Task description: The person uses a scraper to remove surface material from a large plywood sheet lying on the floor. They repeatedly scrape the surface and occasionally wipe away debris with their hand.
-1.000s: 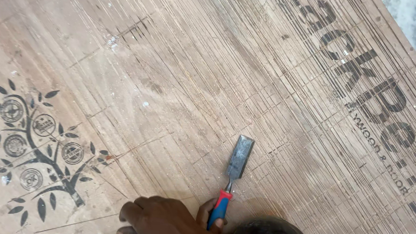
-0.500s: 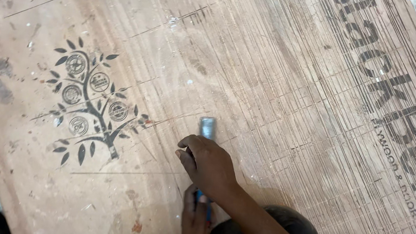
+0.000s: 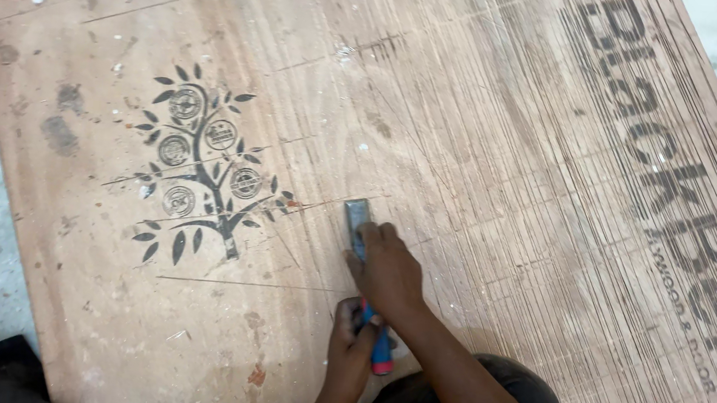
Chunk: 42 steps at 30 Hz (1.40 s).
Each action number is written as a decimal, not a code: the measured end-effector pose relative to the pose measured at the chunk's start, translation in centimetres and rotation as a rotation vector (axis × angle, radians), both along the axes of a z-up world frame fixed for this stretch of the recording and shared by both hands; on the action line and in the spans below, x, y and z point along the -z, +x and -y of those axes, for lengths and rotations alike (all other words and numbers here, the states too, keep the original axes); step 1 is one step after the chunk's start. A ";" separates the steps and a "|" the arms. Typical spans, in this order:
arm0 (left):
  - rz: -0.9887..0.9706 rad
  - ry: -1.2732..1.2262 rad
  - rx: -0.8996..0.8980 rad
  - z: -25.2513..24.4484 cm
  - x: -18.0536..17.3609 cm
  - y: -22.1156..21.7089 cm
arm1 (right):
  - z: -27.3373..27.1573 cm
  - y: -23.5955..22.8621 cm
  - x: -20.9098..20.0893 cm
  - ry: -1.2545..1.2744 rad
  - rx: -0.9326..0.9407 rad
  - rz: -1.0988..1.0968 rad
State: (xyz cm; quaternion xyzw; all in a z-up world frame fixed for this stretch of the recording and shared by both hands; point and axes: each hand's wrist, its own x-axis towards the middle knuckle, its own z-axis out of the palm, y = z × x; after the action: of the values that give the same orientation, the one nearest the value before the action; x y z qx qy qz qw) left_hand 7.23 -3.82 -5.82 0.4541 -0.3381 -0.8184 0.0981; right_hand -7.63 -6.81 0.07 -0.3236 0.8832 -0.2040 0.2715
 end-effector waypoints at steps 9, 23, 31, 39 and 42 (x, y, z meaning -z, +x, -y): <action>-0.076 -0.128 0.016 -1.3 -0.4 -1.6 | 0.0 -0.6 -0.2 -0.050 0.108 0.086; 0.048 -0.139 -0.163 6.5 -0.4 -2.7 | 0.2 0.3 1.7 -0.231 0.059 0.717; 0.123 -0.141 0.008 10.3 -1.5 -1.6 | 1.0 1.7 -0.6 0.042 0.100 0.649; 0.249 -1.208 0.069 8.6 -3.9 1.7 | 0.6 4.7 -0.3 -0.011 0.003 0.553; 0.262 -1.353 0.255 9.4 -3.3 2.8 | 0.3 5.6 0.3 0.003 0.056 0.545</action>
State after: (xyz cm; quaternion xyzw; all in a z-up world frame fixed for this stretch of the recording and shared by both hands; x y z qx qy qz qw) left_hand 10.05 -13.26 -2.48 0.3452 -0.8330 -0.3716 0.2210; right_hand -2.03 -7.08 -0.27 -0.2320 0.7864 -0.2897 0.4938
